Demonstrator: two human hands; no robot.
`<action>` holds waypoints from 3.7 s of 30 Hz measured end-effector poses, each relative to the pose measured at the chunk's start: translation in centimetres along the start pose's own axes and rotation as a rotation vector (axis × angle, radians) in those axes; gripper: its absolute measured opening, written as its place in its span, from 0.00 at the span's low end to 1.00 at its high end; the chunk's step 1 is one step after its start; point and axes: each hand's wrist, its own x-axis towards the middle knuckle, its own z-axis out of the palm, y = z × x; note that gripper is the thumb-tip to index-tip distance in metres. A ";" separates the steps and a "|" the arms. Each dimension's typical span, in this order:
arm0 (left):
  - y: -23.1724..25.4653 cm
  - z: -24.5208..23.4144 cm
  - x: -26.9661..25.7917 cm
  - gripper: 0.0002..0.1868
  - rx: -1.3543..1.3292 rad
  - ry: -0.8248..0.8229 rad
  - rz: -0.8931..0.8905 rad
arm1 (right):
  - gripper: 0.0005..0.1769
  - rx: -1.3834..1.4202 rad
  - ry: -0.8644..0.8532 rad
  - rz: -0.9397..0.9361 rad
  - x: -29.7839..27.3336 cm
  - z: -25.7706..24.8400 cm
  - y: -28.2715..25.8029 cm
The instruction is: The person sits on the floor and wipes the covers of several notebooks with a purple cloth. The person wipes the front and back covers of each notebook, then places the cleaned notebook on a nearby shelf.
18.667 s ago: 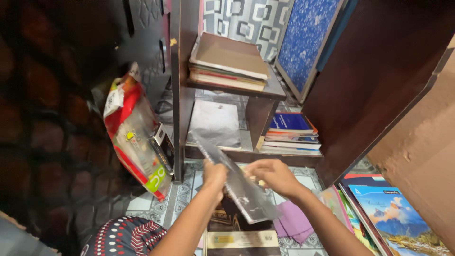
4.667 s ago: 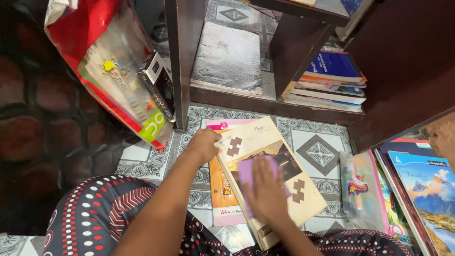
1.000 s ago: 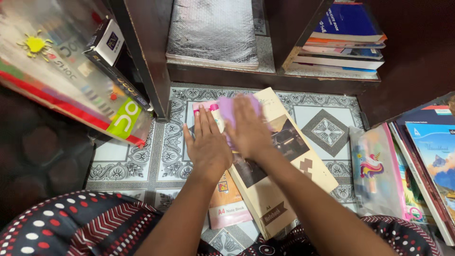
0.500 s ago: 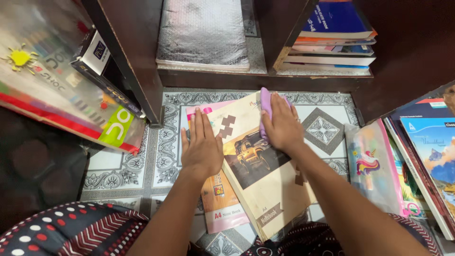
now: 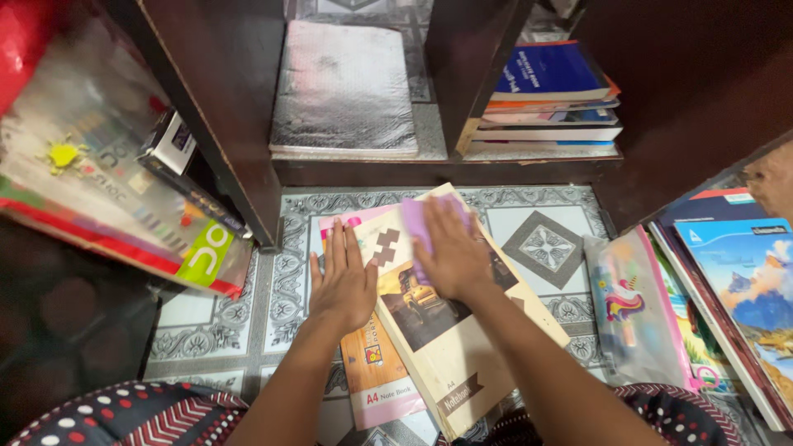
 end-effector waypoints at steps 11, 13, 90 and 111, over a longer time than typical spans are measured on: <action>0.8 -1.5 0.7 0.64 0.094 -0.106 0.024 | 0.45 -0.029 -0.072 0.289 -4.1 1.0 0.7; 0.2 -1.1 2.0 0.63 0.136 -0.153 0.031 | 0.44 -0.070 -0.103 0.212 -4.8 1.0 -1.0; -1.7 -2.1 1.5 0.41 0.207 0.023 0.066 | 0.41 0.017 0.087 0.378 -11.0 -1.2 0.2; 2.3 -6.1 -1.7 0.67 0.331 -0.310 0.107 | 0.41 -0.160 -0.116 0.429 -9.6 -1.2 1.0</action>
